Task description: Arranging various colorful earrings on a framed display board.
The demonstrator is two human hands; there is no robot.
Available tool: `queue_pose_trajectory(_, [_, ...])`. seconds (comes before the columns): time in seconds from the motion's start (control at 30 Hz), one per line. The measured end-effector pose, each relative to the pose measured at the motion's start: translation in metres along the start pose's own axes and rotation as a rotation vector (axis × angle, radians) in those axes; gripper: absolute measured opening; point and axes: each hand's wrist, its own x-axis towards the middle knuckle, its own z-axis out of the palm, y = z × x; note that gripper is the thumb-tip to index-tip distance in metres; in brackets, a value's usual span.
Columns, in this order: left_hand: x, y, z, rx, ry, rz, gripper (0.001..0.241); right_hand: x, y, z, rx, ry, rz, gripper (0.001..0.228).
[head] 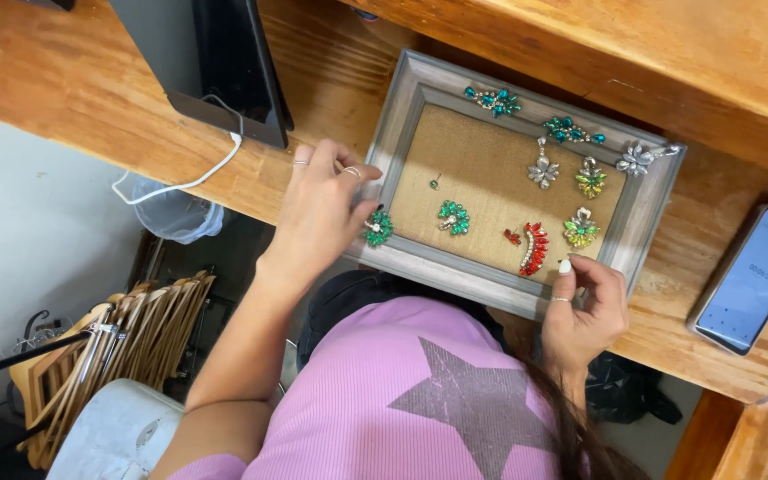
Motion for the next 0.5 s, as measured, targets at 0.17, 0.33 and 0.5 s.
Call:
queue_pose_trajectory(0.17, [-0.006,-0.012,0.002,0.019,-0.144,-0.04,0.028,0.004,-0.006,0.01,0.029,-0.024,-0.026,0.006])
queue_pose_trajectory(0.33, [-0.004,-0.012,0.016,0.04,-0.139,-0.005,0.021,0.005,-0.003,0.013,0.017,-0.033,-0.037,0.006])
queue_pose_trajectory(0.5, [-0.003,-0.012,0.014,0.068,-0.09,0.051,0.015,0.003,-0.001,0.013,0.022,0.0,-0.013,0.005])
